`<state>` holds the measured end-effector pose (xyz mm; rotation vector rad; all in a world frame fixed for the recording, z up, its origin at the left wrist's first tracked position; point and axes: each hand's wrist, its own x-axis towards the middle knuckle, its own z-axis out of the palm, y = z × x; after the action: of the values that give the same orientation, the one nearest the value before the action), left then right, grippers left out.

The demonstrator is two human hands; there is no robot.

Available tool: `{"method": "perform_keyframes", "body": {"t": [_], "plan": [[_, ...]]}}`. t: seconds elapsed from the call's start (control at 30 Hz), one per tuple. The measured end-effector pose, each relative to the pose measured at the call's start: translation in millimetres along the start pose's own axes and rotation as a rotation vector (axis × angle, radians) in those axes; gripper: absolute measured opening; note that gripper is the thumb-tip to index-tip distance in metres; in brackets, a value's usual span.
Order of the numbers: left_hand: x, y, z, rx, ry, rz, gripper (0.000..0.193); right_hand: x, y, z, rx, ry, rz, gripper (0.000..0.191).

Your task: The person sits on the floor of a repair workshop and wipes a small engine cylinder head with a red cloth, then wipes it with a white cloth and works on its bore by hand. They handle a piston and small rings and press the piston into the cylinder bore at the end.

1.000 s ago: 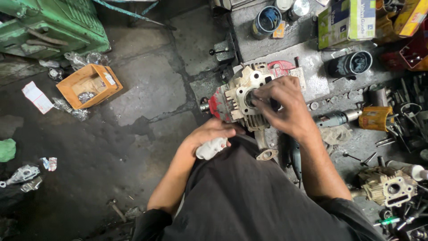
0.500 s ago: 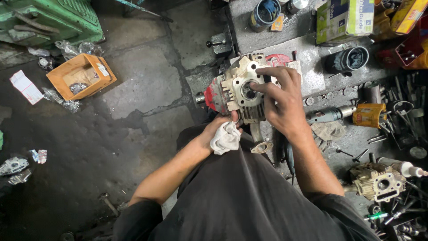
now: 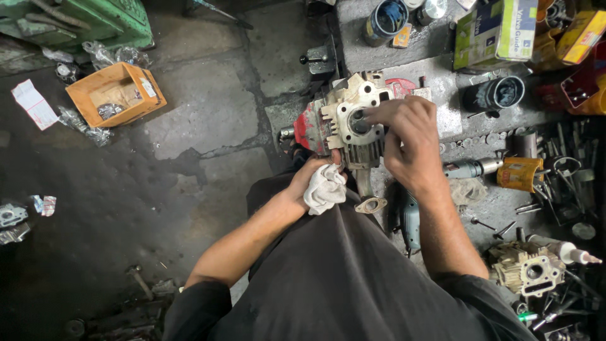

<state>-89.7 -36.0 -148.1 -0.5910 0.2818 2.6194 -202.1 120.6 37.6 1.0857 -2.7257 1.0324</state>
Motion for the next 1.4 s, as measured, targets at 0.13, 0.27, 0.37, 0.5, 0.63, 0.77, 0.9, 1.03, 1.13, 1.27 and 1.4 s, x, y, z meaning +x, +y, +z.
{"method": "perform_keyframes", "body": {"t": [0.13, 0.27, 0.37, 0.5, 0.63, 0.77, 0.9, 1.03, 1.13, 1.27, 1.4], "plan": [[5.1, -3.2, -6.3, -0.093, 0.053, -0.100, 0.014, -4.5, 3.3, 4.1, -0.034, -0.057, -0.076, 0.048], [5.1, -5.6, -9.5, -0.131, 0.110, -0.243, 0.025, -9.6, 9.5, 7.1, 0.006, -0.002, -0.056, 0.039], [2.4, -7.1, -7.5, -0.129, 0.102, -0.223, 0.028, -11.5, 14.3, 2.3, 0.029, -0.050, -0.059, 0.038], [1.3, -5.4, -1.8, -0.121, 0.130, -0.245, 0.026, -10.5, 16.5, -4.4, 0.128, -0.054, -0.033, 0.043], [-1.1, -0.1, 3.1, -0.056, 0.117, -0.217, 0.021, -9.0, 15.1, -4.4, 0.162, -0.094, -0.001, 0.033], [-4.1, 4.3, 5.1, -0.040, 0.100, -0.155, 0.009, -9.0, 16.8, -4.0, 0.186, -0.015, -0.029, 0.038], [-0.9, 5.9, 3.6, -0.143, 0.072, -0.238, 0.009, -7.2, 22.3, -7.8, 0.183, -0.097, 0.082, 0.034], [1.3, 5.7, 0.9, -0.184, 0.084, -0.191, 0.010, -3.7, 24.5, -7.2, 0.256, 0.045, 0.058, 0.030], [1.6, 7.0, 0.5, -0.171, 0.119, -0.245, 0.011, -1.7, 23.9, -1.7, 0.182, -0.086, -0.032, 0.036], [1.4, 8.0, 2.9, -0.080, 0.097, -0.145, 0.010, -0.7, 23.0, 7.6, 0.163, -0.092, 0.036, 0.039], [2.9, 6.0, 4.6, -0.130, 0.168, -0.152, 0.013, 0.2, 24.9, 12.3, 0.114, -0.061, 0.043, 0.059]]}}
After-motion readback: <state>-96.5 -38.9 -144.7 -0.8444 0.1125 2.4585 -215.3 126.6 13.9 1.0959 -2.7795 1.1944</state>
